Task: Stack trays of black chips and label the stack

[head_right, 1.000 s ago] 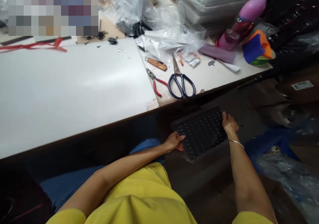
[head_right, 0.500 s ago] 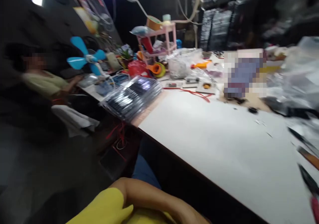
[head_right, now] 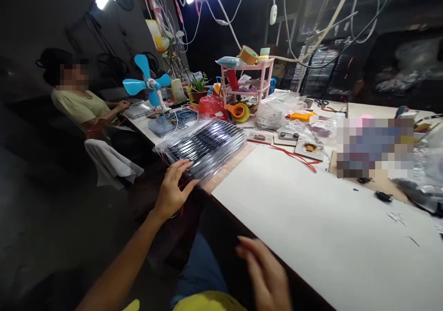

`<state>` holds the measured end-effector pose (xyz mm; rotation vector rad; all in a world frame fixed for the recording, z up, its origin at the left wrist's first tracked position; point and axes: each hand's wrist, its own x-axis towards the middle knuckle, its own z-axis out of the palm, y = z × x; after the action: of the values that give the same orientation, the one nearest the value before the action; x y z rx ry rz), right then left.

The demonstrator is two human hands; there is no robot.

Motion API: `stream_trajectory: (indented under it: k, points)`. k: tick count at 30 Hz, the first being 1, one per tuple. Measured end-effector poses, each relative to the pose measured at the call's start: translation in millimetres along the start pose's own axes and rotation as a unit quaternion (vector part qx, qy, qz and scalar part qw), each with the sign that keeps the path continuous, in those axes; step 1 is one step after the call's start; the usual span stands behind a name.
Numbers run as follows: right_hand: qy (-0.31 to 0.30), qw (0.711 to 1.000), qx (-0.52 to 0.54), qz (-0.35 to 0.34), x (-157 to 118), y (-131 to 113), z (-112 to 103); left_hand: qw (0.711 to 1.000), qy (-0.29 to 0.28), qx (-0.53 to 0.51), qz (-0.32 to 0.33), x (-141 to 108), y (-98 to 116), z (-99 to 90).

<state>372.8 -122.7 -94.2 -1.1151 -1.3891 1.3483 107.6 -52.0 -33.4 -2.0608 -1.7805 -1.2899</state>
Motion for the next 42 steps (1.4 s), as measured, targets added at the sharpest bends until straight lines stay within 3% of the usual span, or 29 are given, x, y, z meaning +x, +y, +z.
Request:
stream_trajectory:
  k: [1,3,6,9,14,19,26,30,36,42]
  points:
    - [-0.042,0.995,0.079,0.042,15.2,2.0,23.5,0.998,-0.007,0.062,0.024,1.6,-9.3,4.1]
    - [-0.11,0.953,0.248,0.135,51.5,4.7,70.3,0.986,-0.045,0.153,0.042,4.0,-24.7,13.7]
    - [-0.133,0.894,0.383,0.19,99.1,4.6,124.1,0.974,-0.068,0.213,0.036,5.9,-40.8,25.2]
    - [-0.135,0.868,0.443,0.18,115.7,3.5,152.7,0.977,-0.048,0.205,0.045,7.7,-50.3,29.8]
    - [-0.118,0.84,0.503,0.166,105.6,-2.5,168.8,0.98,-0.045,0.186,0.056,17.6,-54.1,25.3]
    - [-0.117,0.821,0.539,0.149,119.3,-23.3,171.3,0.989,-0.061,0.128,0.037,37.0,-61.2,12.9]
    - [-0.06,0.85,0.503,0.143,140.9,-32.8,164.2,0.99,-0.051,0.115,0.057,40.7,-67.4,17.0]
    - [-0.029,0.874,0.47,0.118,121.3,-44.6,144.3,0.992,-0.028,0.116,0.044,37.2,-67.6,22.2]
    - [0.002,0.929,0.364,0.062,74.6,-69.7,92.8,0.994,-0.018,0.109,0.028,27.0,-71.5,26.8]
    - [0.05,0.933,0.341,0.101,28.7,-59.5,45.4,0.993,-0.014,0.116,0.027,13.1,-68.5,36.6]
